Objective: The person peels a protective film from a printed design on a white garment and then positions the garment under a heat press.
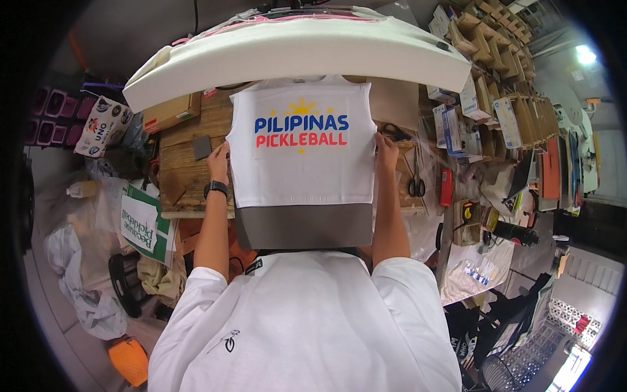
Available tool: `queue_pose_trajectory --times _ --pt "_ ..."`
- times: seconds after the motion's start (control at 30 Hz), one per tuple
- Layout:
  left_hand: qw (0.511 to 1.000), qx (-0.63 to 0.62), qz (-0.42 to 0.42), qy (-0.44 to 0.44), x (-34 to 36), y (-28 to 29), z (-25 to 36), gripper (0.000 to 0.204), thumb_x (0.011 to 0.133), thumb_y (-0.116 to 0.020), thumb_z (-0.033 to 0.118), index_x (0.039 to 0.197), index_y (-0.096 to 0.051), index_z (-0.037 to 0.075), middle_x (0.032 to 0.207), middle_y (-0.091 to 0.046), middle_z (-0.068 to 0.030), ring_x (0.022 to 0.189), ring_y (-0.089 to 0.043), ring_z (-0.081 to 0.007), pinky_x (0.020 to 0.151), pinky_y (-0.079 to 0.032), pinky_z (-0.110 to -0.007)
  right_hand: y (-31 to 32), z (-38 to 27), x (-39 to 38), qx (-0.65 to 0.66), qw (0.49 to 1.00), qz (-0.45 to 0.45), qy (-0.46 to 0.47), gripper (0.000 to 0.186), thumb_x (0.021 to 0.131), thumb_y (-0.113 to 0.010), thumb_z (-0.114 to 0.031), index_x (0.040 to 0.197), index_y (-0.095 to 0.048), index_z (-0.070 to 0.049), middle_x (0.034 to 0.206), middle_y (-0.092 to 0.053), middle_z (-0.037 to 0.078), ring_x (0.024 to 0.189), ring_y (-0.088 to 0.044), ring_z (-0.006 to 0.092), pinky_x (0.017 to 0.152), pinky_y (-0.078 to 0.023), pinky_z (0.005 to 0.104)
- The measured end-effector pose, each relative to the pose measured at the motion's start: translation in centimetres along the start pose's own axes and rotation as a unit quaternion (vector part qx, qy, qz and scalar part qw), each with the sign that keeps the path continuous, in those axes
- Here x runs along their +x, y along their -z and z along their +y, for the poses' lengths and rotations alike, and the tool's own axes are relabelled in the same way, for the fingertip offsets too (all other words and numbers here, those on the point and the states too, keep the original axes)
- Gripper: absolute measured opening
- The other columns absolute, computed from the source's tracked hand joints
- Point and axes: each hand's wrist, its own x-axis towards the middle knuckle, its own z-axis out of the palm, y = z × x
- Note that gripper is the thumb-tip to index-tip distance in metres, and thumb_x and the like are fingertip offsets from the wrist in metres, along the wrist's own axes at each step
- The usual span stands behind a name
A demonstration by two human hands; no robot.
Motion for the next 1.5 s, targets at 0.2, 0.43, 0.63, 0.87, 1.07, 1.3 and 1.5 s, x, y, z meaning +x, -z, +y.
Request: queue_pose_trajectory --times 0.2,0.43,0.63,0.87,1.07,1.3,1.5 --pt "0.99 -0.111 -0.02 0.08 0.2 0.6 1.2 0.042 0.103 -0.061 0.044 0.118 -0.073 0.006 0.099 -0.071 0.0 0.085 -0.061 -0.0146 0.075 -0.045 -0.031 0.6 -0.8 0.6 0.146 0.978 -0.077 -0.123 0.031 0.098 -0.066 -0.031 0.115 -0.07 -0.005 0.106 -0.071 0.005 0.095 -0.064 0.0211 0.086 -0.048 0.036" --pt "0.984 -0.148 -0.065 0.077 1.4 1.8 0.5 0.063 0.104 -0.05 0.058 0.123 -0.07 0.001 0.105 -0.07 -0.0035 0.092 -0.059 -0.0158 0.084 -0.045 -0.032 0.1 -2.2 -0.5 0.172 0.973 -0.074 -0.133 0.035 0.098 -0.065 -0.032 0.117 -0.069 -0.003 0.106 -0.072 0.007 0.088 -0.063 0.0206 0.079 -0.046 0.0348" --pt "0.979 -0.16 -0.087 0.088 1.2 1.9 0.9 0.072 0.104 -0.045 0.063 0.129 -0.067 -0.001 0.113 -0.069 -0.0068 0.101 -0.059 -0.0179 0.094 -0.045 -0.032 0.9 -1.8 0.0 0.181 0.97 -0.077 -0.143 0.033 0.099 -0.064 -0.032 0.116 -0.07 -0.004 0.104 -0.071 0.006 0.091 -0.062 0.0203 0.083 -0.046 0.0358" --pt "0.98 -0.158 -0.092 0.079 0.9 2.3 1.3 0.077 0.105 -0.042 0.064 0.131 -0.065 -0.005 0.114 -0.068 -0.0092 0.101 -0.059 -0.0181 0.095 -0.046 -0.032 0.5 -2.2 -0.7 0.184 0.97 -0.084 -0.134 0.027 0.098 -0.065 -0.03 0.111 -0.071 -0.006 0.1 -0.071 0.005 0.089 -0.064 0.0207 0.082 -0.047 0.0356" --pt "0.978 -0.156 -0.113 0.077 0.9 2.4 1.4 0.081 0.104 -0.041 0.066 0.133 -0.062 -0.006 0.118 -0.067 -0.0109 0.107 -0.059 -0.0187 0.098 -0.046 -0.032 1.0 -1.5 -0.2 0.186 0.968 -0.086 -0.144 0.03 0.096 -0.068 -0.033 0.115 -0.07 -0.009 0.106 -0.07 0.003 0.098 -0.062 0.0213 0.088 -0.047 0.0355" --pt "0.978 -0.154 -0.119 0.073 0.3 2.3 2.2 0.068 0.105 -0.051 0.055 0.134 -0.062 -0.005 0.116 -0.069 -0.0083 0.104 -0.062 -0.0166 0.093 -0.049 -0.031 1.5 -1.3 -0.3 0.178 0.967 -0.111 -0.147 0.032 0.097 -0.067 -0.033 0.117 -0.07 -0.009 0.106 -0.07 0.004 0.096 -0.062 0.0201 0.087 -0.048 0.0349" --pt "0.978 -0.159 -0.116 0.075 0.1 2.5 2.4 0.048 0.103 -0.062 0.038 0.128 -0.066 -0.003 0.107 -0.07 -0.0046 0.095 -0.063 -0.0139 0.085 -0.05 -0.029 1.7 -1.5 -1.1 0.183 0.965 -0.113 -0.148 0.032 0.097 -0.068 -0.032 0.119 -0.069 -0.01 0.107 -0.071 0.004 0.096 -0.064 0.0201 0.087 -0.048 0.0348"
